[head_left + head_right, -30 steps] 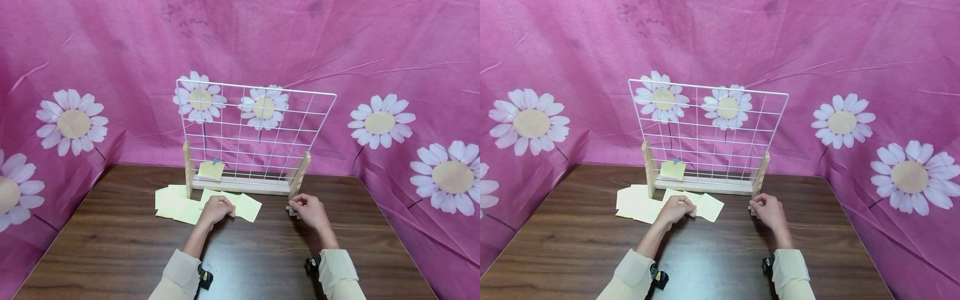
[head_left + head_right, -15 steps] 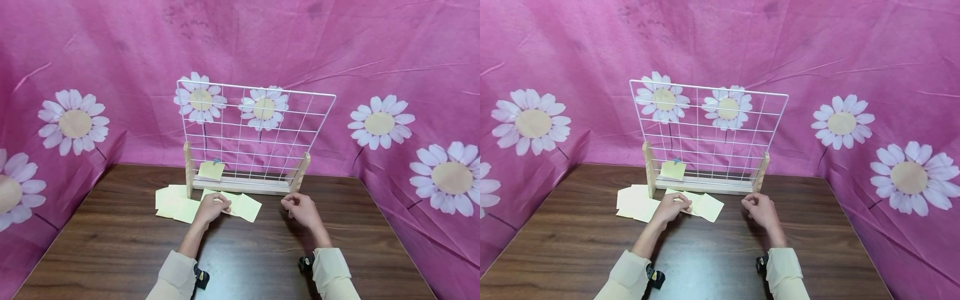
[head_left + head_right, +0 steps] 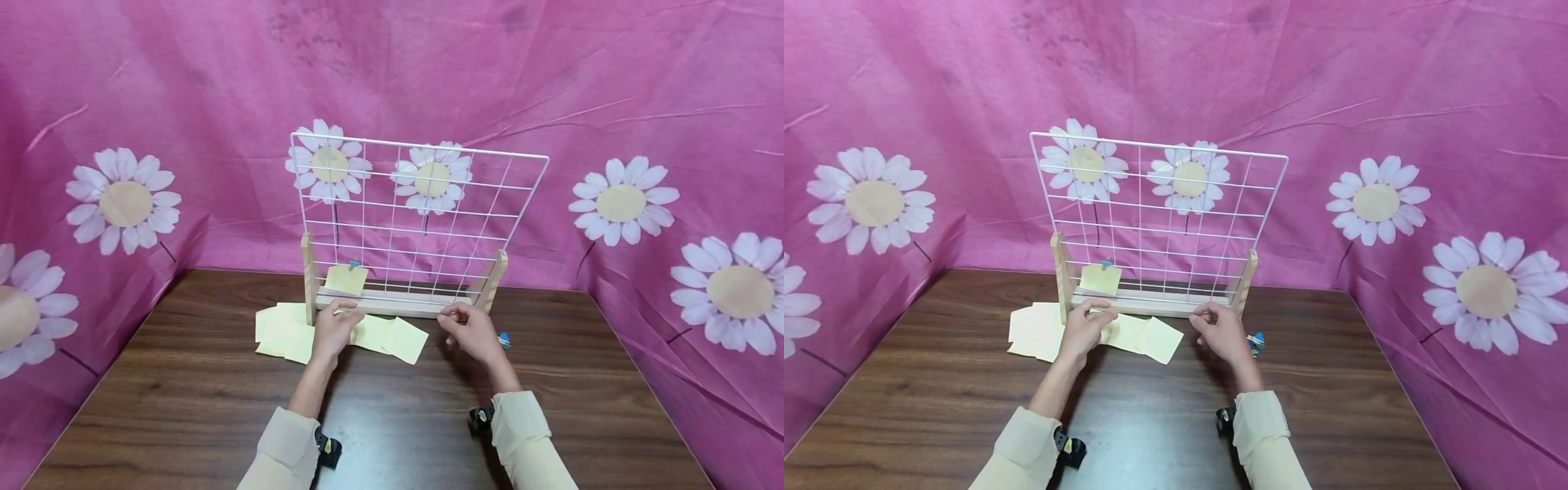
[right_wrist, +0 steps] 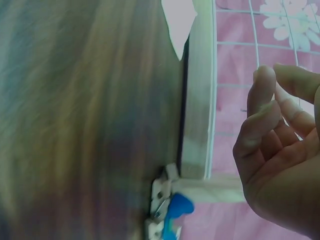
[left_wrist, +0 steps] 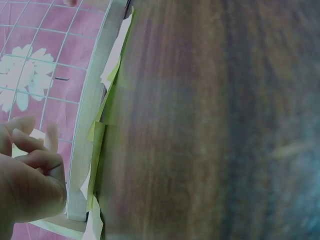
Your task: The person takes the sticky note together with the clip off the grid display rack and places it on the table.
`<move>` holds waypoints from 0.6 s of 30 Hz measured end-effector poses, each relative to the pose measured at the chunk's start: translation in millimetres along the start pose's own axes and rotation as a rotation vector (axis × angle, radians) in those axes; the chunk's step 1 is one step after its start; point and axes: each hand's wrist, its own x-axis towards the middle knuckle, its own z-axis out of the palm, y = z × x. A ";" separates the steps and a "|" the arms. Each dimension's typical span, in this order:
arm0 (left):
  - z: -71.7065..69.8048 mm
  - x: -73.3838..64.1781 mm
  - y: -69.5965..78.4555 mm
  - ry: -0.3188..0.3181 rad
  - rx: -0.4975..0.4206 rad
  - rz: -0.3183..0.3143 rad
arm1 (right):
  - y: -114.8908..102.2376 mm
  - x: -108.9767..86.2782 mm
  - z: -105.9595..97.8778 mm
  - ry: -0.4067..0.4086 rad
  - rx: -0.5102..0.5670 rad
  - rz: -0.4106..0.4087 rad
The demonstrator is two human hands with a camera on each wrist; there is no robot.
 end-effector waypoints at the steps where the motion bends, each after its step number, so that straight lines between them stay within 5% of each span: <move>1: -0.6 0.8 -0.3 0.019 -0.010 0.006 | -2.0 1.5 1.5 0.000 0.008 -0.012; 9: -4.9 7.9 0.8 0.113 -0.069 0.043 | -27.1 12.2 14.0 0.021 0.075 -0.086; 18: -8.9 10.6 0.5 0.143 -0.136 0.013 | -51.8 26.6 34.7 0.015 0.047 -0.182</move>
